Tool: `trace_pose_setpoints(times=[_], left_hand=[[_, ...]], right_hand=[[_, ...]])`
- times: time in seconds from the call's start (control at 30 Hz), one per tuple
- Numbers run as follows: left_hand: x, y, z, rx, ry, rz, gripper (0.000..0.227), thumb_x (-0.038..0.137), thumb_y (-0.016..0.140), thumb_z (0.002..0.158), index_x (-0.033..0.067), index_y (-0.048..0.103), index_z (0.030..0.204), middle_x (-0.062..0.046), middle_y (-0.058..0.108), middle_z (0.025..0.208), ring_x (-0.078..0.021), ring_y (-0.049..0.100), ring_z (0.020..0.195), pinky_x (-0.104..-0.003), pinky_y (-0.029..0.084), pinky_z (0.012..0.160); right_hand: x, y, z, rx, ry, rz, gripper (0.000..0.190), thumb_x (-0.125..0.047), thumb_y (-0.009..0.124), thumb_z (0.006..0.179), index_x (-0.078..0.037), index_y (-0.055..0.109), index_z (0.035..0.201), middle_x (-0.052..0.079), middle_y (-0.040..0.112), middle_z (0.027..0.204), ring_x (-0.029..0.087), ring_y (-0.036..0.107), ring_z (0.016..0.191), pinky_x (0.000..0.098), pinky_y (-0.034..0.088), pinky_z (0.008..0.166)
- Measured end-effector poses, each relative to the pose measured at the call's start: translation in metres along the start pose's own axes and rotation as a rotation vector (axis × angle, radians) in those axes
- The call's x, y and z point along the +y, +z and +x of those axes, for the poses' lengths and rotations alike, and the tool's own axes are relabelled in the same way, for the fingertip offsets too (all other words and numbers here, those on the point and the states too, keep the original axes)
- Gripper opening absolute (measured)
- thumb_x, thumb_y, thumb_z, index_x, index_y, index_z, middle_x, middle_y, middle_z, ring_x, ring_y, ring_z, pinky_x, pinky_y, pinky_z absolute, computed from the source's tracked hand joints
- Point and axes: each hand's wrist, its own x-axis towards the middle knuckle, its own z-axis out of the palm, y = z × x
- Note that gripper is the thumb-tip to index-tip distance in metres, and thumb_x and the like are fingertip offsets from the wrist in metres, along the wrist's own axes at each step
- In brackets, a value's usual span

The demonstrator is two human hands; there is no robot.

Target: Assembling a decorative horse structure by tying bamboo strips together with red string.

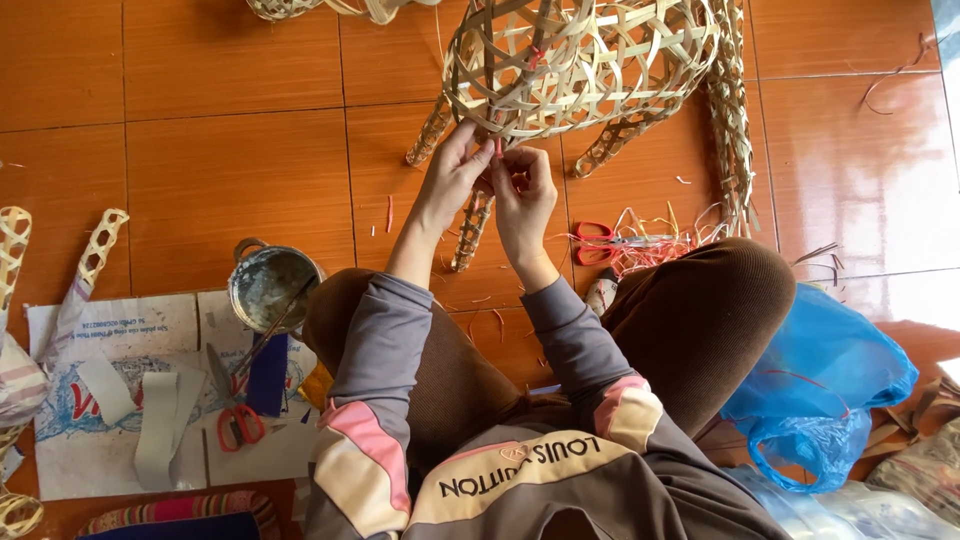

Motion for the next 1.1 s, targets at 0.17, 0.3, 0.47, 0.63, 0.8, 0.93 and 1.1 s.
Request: trace_pose_setpoints(times=[0.17,0.3,0.47,0.63,0.8,0.93,1.1], left_hand=[[0.009,0.002,-0.001,-0.014,-0.059,-0.011,0.037,0.023,0.05,0.107,0.0079,0.051,0.141,-0.022,0.057,0.137,-0.0383,0.051,0.13,-0.057,0.038,0.109],[-0.024,-0.008,0.008,-0.035,-0.211,-0.144,0.051,0.042,0.055,0.102,0.0058,0.05,0.138,-0.014,0.066,0.093,-0.0203,0.071,0.072,-0.03,0.062,0.061],[-0.026,-0.008,0.007,-0.028,-0.243,-0.15,0.066,0.054,0.053,0.1,0.003,0.045,0.142,-0.015,0.065,0.092,-0.0217,0.072,0.071,-0.031,0.063,0.059],[-0.037,-0.008,0.007,-0.011,-0.288,-0.2,0.072,0.057,0.052,0.099,0.0041,0.039,0.147,-0.016,0.063,0.103,-0.0221,0.074,0.076,-0.031,0.065,0.064],[-0.022,-0.006,0.007,-0.049,-0.267,-0.212,0.068,0.058,0.051,0.099,0.0044,0.046,0.14,-0.014,0.063,0.094,-0.0206,0.071,0.076,-0.03,0.063,0.064],[-0.003,-0.001,0.001,-0.029,-0.226,-0.178,0.051,0.053,0.051,0.101,0.0069,0.056,0.122,-0.012,0.063,0.09,-0.0185,0.069,0.078,-0.031,0.062,0.068],[0.016,0.004,-0.009,0.033,-0.14,0.033,0.037,0.034,0.042,0.108,0.0084,0.053,0.133,-0.021,0.059,0.123,-0.0379,0.059,0.118,-0.057,0.046,0.102]], right_hand=[[0.003,-0.001,0.005,0.005,-0.005,-0.014,0.01,-0.005,0.067,0.095,-0.01,0.059,0.097,0.007,0.065,0.081,0.015,0.063,0.068,0.0275,0.053,0.052],[0.008,-0.002,0.008,-0.009,-0.014,0.003,0.01,-0.006,0.068,0.095,-0.009,0.059,0.097,0.008,0.065,0.078,0.016,0.063,0.064,0.0297,0.053,0.049],[0.011,-0.005,0.012,0.017,-0.022,-0.059,0.011,-0.007,0.068,0.095,-0.011,0.058,0.094,0.006,0.065,0.077,0.015,0.063,0.064,0.0279,0.05,0.051],[0.006,-0.005,0.017,0.016,-0.039,-0.11,0.015,-0.007,0.07,0.093,-0.011,0.056,0.094,0.007,0.065,0.075,0.017,0.064,0.064,0.0287,0.049,0.052],[0.004,-0.006,0.019,0.002,0.011,-0.065,0.037,-0.007,0.072,0.094,-0.01,0.045,0.119,0.006,0.061,0.075,0.015,0.061,0.063,0.0278,0.046,0.056],[0.002,-0.016,0.023,-0.071,0.04,-0.151,0.041,-0.015,0.072,0.097,-0.008,0.044,0.125,0.009,0.063,0.07,0.016,0.057,0.059,0.0298,0.042,0.054],[0.001,-0.022,0.036,-0.305,0.213,0.016,0.026,-0.011,0.071,0.095,-0.004,0.056,0.115,0.009,0.064,0.06,0.013,0.054,0.043,0.0217,0.039,0.042]])
